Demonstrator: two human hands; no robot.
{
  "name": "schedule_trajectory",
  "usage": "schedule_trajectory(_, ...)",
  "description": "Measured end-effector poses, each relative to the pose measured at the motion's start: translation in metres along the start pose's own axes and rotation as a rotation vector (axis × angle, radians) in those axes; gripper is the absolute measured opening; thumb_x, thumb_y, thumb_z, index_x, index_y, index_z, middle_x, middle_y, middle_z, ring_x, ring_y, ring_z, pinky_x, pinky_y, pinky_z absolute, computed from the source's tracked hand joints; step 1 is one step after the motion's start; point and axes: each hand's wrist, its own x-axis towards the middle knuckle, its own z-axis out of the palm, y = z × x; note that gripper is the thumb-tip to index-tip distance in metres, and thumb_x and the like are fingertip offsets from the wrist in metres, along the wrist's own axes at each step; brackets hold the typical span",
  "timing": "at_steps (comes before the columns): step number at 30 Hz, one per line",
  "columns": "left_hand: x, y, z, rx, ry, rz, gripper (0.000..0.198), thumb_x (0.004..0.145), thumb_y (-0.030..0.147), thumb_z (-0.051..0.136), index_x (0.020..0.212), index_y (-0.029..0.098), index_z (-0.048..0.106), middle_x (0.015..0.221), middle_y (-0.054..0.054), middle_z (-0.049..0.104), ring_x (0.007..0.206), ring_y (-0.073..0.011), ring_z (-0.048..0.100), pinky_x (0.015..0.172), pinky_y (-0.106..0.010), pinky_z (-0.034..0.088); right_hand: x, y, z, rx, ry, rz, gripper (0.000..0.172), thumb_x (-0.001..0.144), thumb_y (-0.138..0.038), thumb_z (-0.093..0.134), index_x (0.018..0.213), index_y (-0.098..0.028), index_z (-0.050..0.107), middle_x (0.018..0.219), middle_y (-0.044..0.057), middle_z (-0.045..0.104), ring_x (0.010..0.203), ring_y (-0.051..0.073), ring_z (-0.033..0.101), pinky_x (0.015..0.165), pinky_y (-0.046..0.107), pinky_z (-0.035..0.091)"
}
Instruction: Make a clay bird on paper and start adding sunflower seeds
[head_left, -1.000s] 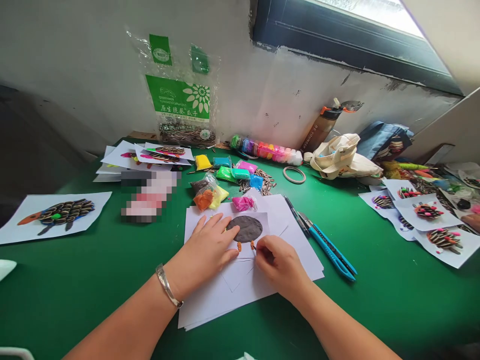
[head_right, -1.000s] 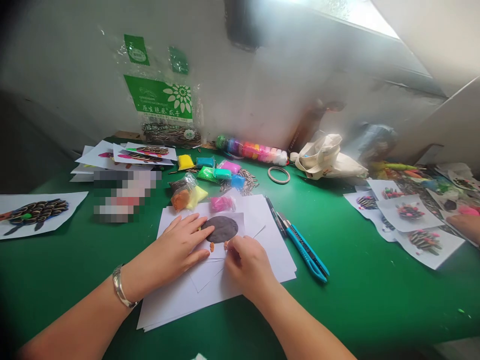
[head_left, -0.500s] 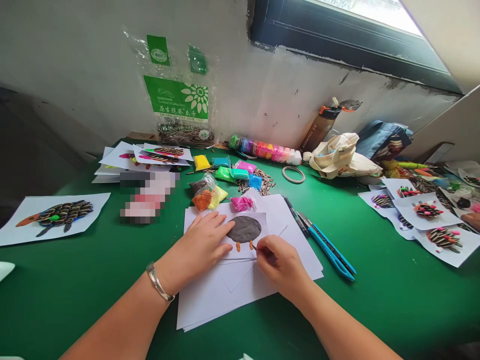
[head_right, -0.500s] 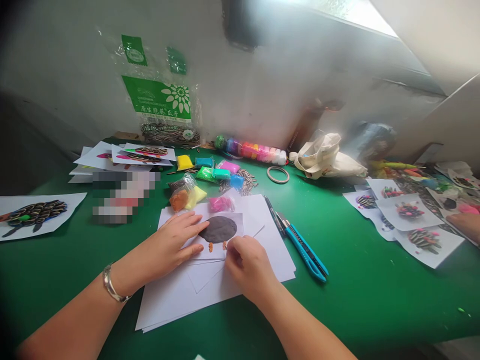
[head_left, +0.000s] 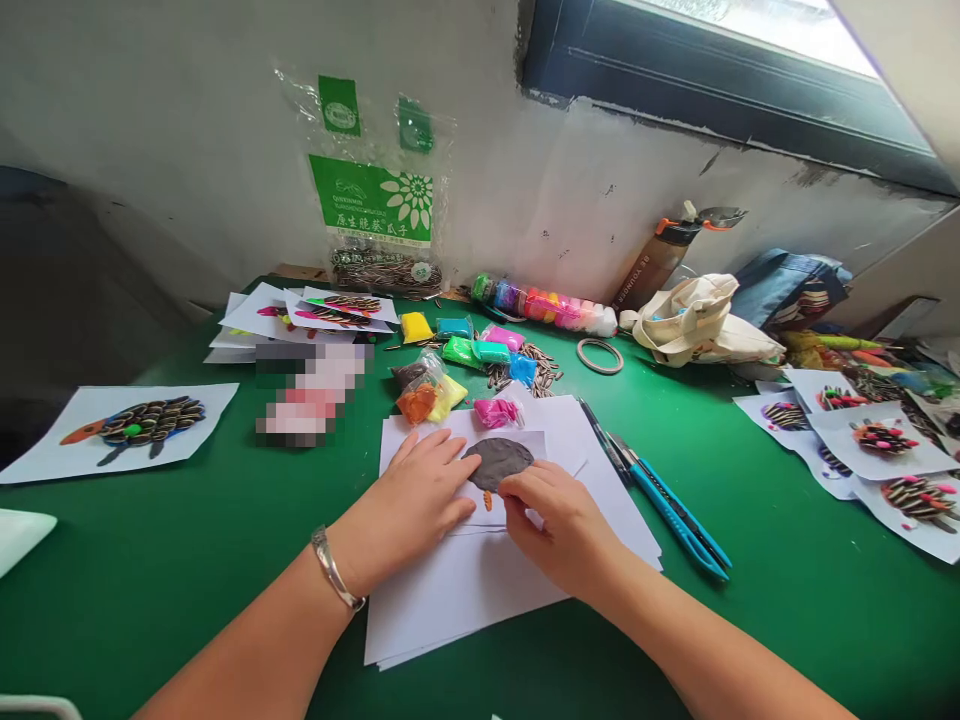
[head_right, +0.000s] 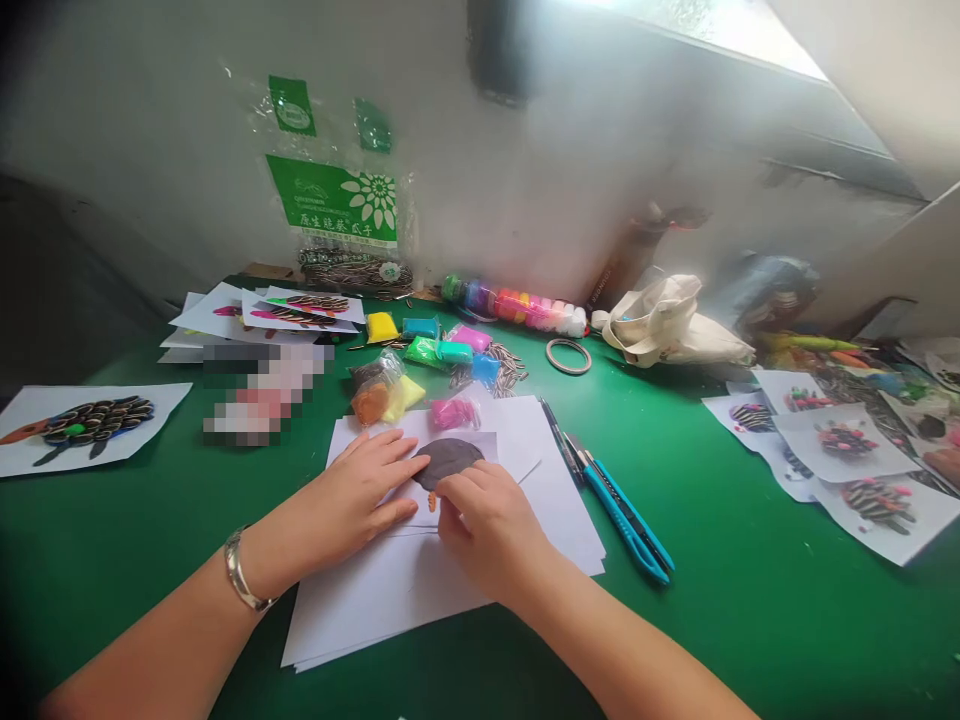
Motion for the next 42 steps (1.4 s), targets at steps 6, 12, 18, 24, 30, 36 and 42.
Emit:
schedule_trajectory(6,0.000,0.002,0.000,-0.001,-0.012,-0.032,0.037,0.088,0.024,0.060,0.124,0.021,0.058,0.133,-0.011,0.056,0.131,-0.0337,0.041,0.110,-0.057,0.032,-0.012,0.002,0.015,-0.005,-0.060,-0.054,0.020,0.087,-0.006,0.046,0.091,-0.019,0.060,0.070,0.003,0.061,0.067,0.018,0.050,0.062,0.030,0.039)
schedule_trajectory(12,0.001,0.002,0.000,0.007,-0.029,-0.041,0.038,0.089,0.024,0.058,0.127,0.022,0.057,0.136,-0.010,0.054,0.133,-0.0330,0.039,0.110,-0.057,0.032,-0.014,0.004,0.012,-0.034,-0.073,-0.053,0.019,0.088,-0.006,0.050,0.095,-0.019,0.061,0.072,0.004,0.062,0.070,0.019,0.050,0.064,0.032,0.040)
schedule_trajectory(18,0.001,0.003,-0.001,0.006,-0.040,-0.042,0.038,0.090,0.026,0.058,0.127,0.021,0.057,0.134,-0.011,0.054,0.132,-0.0324,0.040,0.110,-0.055,0.033,-0.012,0.009,0.008,0.020,-0.012,-0.032,0.017,0.090,-0.008,0.050,0.097,-0.019,0.061,0.077,0.004,0.063,0.071,0.017,0.051,0.066,0.031,0.041)
schedule_trajectory(24,0.001,0.004,0.000,0.019,-0.059,-0.047,0.040,0.091,0.025,0.057,0.130,0.021,0.055,0.138,-0.011,0.052,0.135,-0.0329,0.036,0.112,-0.057,0.030,-0.004,0.007,0.016,0.004,0.020,-0.050,0.014,0.093,-0.013,0.050,0.091,-0.018,0.063,0.072,0.004,0.062,0.068,0.017,0.050,0.063,0.030,0.041)
schedule_trajectory(30,0.002,0.005,0.000,0.029,-0.058,-0.051,0.039,0.090,0.024,0.056,0.129,0.021,0.055,0.136,-0.011,0.053,0.134,-0.0325,0.038,0.111,-0.057,0.031,-0.001,0.008,0.023,-0.089,0.022,-0.043,0.018,0.092,-0.013,0.049,0.081,-0.019,0.062,0.067,0.003,0.059,0.065,0.017,0.047,0.060,0.031,0.039)
schedule_trajectory(36,0.002,0.006,0.001,0.025,-0.040,-0.051,0.038,0.089,0.023,0.058,0.127,0.021,0.056,0.133,-0.011,0.055,0.130,-0.0323,0.042,0.109,-0.056,0.034,-0.001,0.012,0.022,-0.053,0.037,-0.013,0.014,0.091,-0.013,0.052,0.083,-0.019,0.062,0.068,0.003,0.060,0.066,0.017,0.049,0.062,0.031,0.040)
schedule_trajectory(42,0.001,0.006,0.001,0.023,-0.036,-0.055,0.038,0.089,0.024,0.058,0.127,0.021,0.056,0.133,-0.011,0.054,0.130,-0.0327,0.042,0.109,-0.056,0.034,0.001,0.013,0.024,-0.082,0.048,0.010,0.014,0.089,-0.014,0.054,0.078,-0.020,0.061,0.066,0.001,0.059,0.064,0.016,0.049,0.061,0.031,0.040)
